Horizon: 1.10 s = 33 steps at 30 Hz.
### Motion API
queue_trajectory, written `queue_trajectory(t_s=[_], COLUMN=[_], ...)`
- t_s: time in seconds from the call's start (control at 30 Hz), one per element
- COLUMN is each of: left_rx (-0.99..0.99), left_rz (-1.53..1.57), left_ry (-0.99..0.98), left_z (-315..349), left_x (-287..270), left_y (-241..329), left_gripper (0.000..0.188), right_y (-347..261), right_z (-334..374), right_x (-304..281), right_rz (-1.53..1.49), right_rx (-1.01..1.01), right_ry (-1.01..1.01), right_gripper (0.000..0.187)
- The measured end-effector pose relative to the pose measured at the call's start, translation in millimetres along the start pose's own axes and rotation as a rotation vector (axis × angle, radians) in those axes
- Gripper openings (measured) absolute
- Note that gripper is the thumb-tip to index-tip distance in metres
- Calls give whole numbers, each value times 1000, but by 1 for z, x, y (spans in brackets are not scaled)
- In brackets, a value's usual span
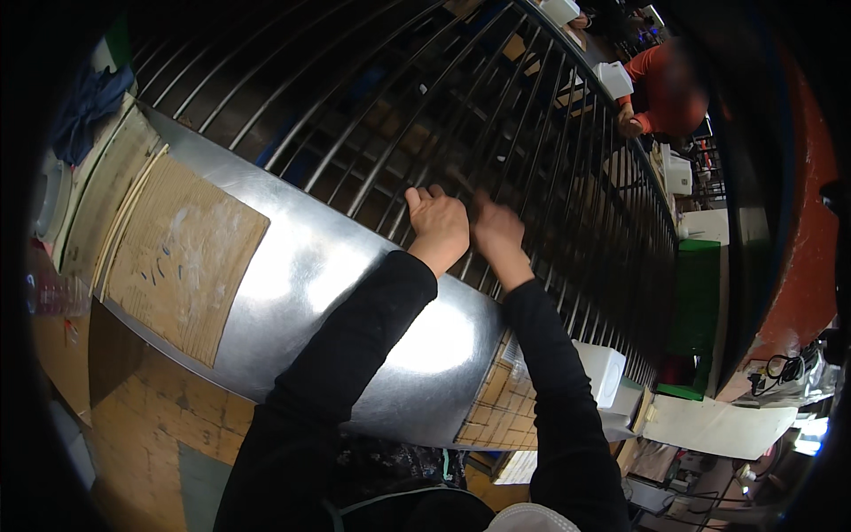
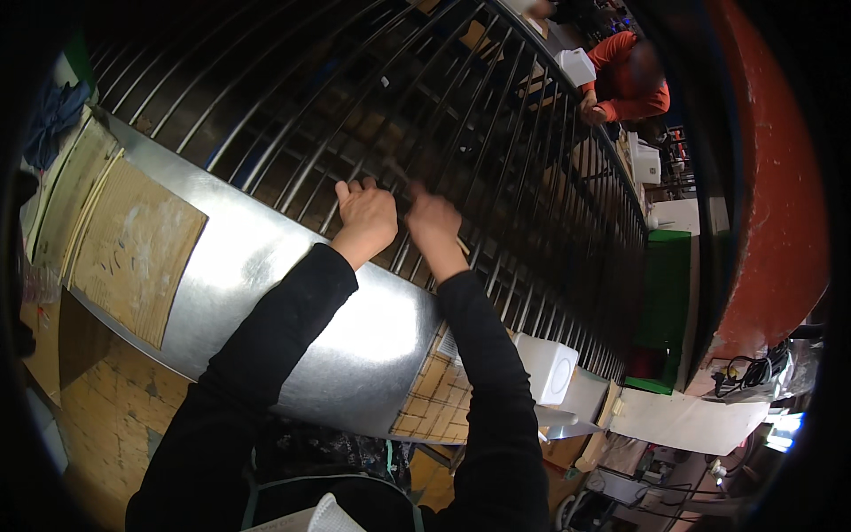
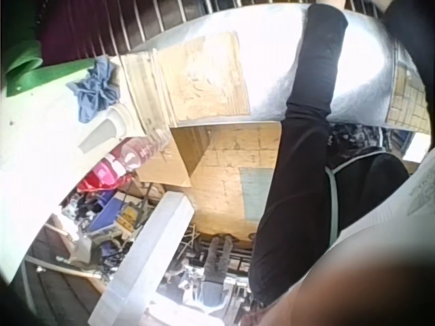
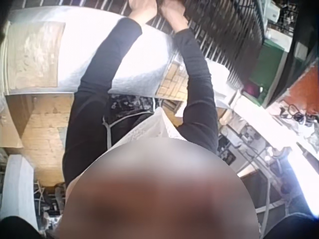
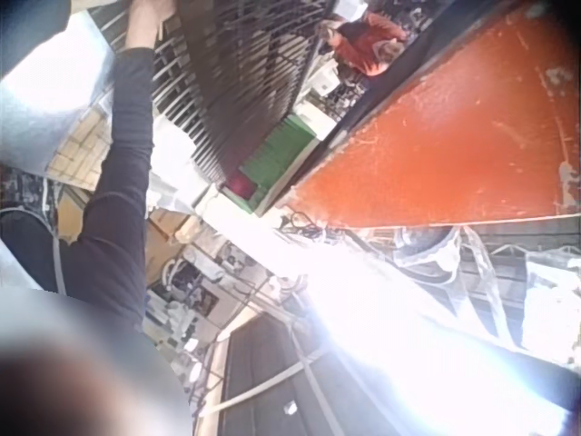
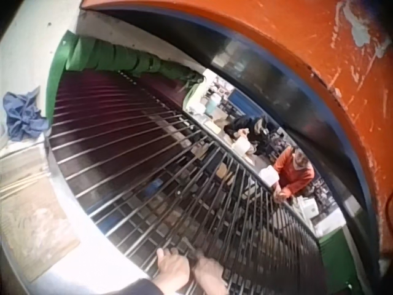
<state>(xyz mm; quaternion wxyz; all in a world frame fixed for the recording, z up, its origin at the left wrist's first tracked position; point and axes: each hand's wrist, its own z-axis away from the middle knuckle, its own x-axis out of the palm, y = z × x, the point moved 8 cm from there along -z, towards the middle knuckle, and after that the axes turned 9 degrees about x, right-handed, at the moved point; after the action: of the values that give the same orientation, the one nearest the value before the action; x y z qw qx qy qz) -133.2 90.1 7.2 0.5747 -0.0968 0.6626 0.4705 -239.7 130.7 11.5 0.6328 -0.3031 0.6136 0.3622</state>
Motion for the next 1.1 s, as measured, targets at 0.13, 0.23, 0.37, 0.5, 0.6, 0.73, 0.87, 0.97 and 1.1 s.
queue_trajectory(t_s=[0.13, 0.23, 0.37, 0.5, 0.6, 0.73, 0.87, 0.97, 1.1], left_rx=[-15, -20, -44, -34, -33, -34, -49, -57, -48], left_rz=[-8, -5, 10, 6, -16, -42, -38, -45, -26], left_ry=[9, -17, 23, 8, 23, 18, 5, 6, 58], left_z=[-5, -6, -6, -7, -7, -8, -10, -11, -8], left_x=[-2, -2, -6, -7, -7, -4, -1, -1, -8], left_y=[-2, -2, -3, -2, -2, -3, -4, -4, -4], left_gripper=[21, 21, 21, 20, 21, 21, 22, 21, 21], right_y=[-13, -14, -14, -14, -18, -10, -1, 5, 0], right_z=[-55, -66, -21, -6, -29, -83, -138, -171, -175], right_x=[-14, -12, -9, -10, -17, -20, -24, -26, -29], right_rz=[-33, -19, 19, 20, -34, -6, -34, -14, -49], right_rx=[-51, 30, 48, 23, -31, 8, -50, 4, -27], right_ry=[113, 42, -31, -72, 4, 53, 219, 303, 251], right_gripper=[24, 26, 32, 35, 28, 20, 27, 30, 27])
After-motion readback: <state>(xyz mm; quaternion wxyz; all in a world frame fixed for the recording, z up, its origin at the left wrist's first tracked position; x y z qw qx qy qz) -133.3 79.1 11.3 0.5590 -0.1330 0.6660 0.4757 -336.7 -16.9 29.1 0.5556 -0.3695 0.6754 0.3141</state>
